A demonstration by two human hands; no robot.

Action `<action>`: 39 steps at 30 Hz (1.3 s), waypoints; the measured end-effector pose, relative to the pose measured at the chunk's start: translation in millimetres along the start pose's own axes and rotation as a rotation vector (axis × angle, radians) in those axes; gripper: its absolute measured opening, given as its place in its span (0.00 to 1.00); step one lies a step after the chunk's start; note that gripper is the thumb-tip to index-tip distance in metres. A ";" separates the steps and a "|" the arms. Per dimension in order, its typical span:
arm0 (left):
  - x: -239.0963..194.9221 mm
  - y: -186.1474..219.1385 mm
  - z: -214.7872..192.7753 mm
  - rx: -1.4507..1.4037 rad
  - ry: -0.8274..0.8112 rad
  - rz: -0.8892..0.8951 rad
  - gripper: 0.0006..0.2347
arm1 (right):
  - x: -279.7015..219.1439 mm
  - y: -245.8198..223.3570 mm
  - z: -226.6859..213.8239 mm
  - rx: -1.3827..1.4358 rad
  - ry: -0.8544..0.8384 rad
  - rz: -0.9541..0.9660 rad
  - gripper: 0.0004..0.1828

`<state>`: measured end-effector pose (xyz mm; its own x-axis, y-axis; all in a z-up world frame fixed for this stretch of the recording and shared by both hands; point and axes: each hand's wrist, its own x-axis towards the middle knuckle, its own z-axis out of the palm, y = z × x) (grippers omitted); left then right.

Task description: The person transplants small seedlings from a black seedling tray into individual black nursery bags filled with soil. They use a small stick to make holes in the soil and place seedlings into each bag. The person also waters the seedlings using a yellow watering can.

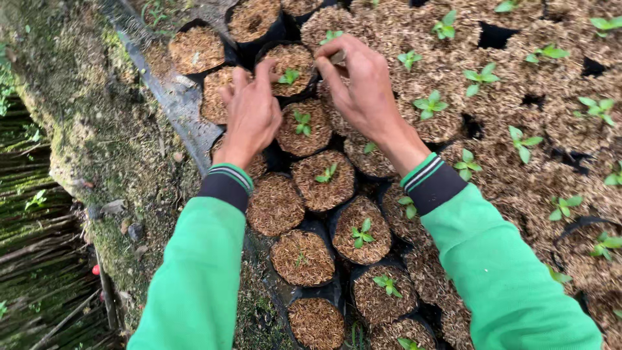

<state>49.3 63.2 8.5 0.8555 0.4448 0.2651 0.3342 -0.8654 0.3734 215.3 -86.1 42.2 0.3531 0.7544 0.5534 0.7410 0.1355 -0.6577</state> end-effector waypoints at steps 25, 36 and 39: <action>-202.8 554.3 11.3 -1.154 -0.959 1.093 0.05 | -708.3 -353.4 -442.1 -0.780 1.471 0.914 0.08; -223.8 569.5 3.6 -1.057 -0.948 1.124 0.03 | -817.0 -336.7 -380.6 -0.754 1.552 1.181 0.09; -225.7 569.4 3.4 -1.060 -0.947 1.125 0.04 | -820.2 -332.2 -384.7 -0.772 1.575 1.158 0.09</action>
<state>47.9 -530.7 158.3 0.5080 -0.7805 0.3644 -0.5424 0.0387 0.8392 -100.7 -997.0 3.4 0.4808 -0.8314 0.2786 -0.2371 -0.4292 -0.8716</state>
